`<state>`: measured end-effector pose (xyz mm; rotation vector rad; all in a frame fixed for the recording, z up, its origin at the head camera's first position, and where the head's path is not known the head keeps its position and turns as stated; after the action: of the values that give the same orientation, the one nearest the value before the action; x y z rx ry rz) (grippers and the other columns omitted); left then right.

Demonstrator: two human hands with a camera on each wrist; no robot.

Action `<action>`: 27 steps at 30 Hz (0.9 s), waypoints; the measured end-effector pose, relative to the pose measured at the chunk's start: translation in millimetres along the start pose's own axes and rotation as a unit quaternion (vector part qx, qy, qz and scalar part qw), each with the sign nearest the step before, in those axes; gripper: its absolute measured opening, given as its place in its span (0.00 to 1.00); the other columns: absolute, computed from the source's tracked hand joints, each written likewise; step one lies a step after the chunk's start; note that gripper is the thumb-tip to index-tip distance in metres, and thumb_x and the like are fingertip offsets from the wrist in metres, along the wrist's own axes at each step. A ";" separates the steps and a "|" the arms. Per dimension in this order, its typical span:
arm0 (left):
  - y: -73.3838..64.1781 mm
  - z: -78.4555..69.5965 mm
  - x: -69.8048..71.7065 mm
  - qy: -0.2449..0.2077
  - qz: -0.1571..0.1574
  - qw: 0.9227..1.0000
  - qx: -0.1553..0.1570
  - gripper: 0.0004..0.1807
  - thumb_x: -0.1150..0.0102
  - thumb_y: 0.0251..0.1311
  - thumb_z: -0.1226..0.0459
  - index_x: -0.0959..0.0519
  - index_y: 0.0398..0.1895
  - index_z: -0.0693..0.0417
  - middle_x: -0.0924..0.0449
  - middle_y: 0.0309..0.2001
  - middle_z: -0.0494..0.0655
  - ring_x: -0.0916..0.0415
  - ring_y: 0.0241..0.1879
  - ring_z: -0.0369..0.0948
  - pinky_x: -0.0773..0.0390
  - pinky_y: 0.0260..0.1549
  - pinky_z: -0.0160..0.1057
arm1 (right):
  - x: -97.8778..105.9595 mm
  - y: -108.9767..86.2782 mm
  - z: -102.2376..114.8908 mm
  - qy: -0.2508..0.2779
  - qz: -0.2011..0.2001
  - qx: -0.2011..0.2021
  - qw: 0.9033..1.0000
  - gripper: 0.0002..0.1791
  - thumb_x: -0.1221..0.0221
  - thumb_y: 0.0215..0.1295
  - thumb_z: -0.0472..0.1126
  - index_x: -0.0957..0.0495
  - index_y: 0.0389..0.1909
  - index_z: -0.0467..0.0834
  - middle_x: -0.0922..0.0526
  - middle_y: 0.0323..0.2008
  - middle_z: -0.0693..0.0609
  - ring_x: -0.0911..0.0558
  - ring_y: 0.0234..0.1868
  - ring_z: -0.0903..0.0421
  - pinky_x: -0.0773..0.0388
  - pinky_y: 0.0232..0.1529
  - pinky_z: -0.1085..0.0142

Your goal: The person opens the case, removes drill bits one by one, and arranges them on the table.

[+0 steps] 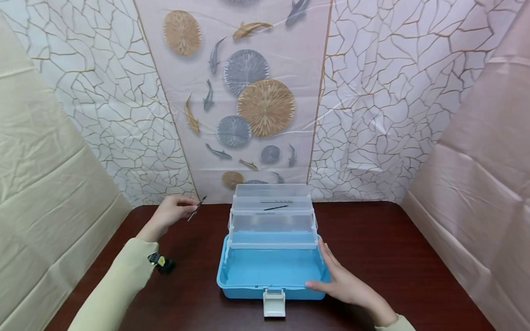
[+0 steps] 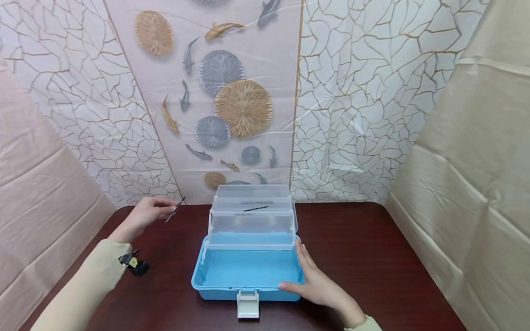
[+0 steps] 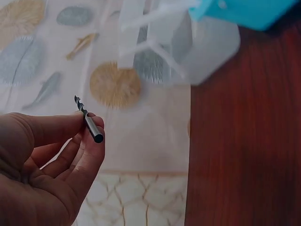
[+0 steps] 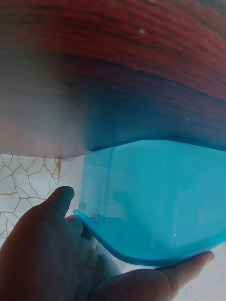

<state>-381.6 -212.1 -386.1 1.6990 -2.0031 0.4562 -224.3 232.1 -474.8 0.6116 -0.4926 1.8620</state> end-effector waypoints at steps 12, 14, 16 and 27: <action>-51.1 30.6 46.1 0.064 -0.037 0.997 0.021 0.17 0.41 0.71 0.64 0.18 0.55 0.67 0.20 0.55 0.65 0.17 0.45 0.50 0.19 0.44 0.49 | -1.7 1.5 0.0 -0.002 -0.002 0.011 1.000 0.64 0.33 0.66 0.54 0.76 0.80 0.47 0.74 0.78 0.35 0.64 0.77 0.34 0.48 0.68 0.33; -52.9 32.7 45.9 0.072 -0.038 0.996 0.019 0.16 0.41 0.70 0.64 0.18 0.54 0.67 0.19 0.53 0.64 0.17 0.42 0.49 0.20 0.41 0.47 | 0.7 1.0 0.4 -0.003 -0.006 0.014 1.000 0.64 0.33 0.66 0.54 0.76 0.80 0.47 0.74 0.78 0.34 0.65 0.77 0.33 0.49 0.68 0.32; -54.5 35.5 44.4 0.091 -0.039 0.995 0.018 0.15 0.40 0.70 0.64 0.17 0.52 0.66 0.17 0.49 0.62 0.18 0.38 0.46 0.21 0.37 0.44 | 1.9 0.7 0.5 -0.004 -0.007 0.015 1.000 0.63 0.34 0.66 0.54 0.76 0.80 0.47 0.73 0.78 0.33 0.64 0.77 0.32 0.49 0.68 0.32; -66.2 71.7 16.8 0.150 -0.043 0.988 0.025 0.10 0.40 0.66 0.69 0.14 0.44 0.66 0.15 0.39 0.57 0.22 0.33 0.46 0.24 0.29 0.42 | 0.4 0.0 0.3 0.004 0.000 0.010 1.000 0.63 0.34 0.67 0.53 0.76 0.80 0.48 0.73 0.78 0.35 0.65 0.77 0.34 0.49 0.69 0.33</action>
<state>-328.5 -276.1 -439.9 1.6290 -1.7109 0.6923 -224.4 232.3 -474.3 0.6168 -0.4686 1.8700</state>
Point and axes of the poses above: each hand's wrist, its own y-axis towards the middle knuckle, its own x-axis out of the back of the hand, z = x × y, the point moved 2 cm from there along y, towards the middle knuckle
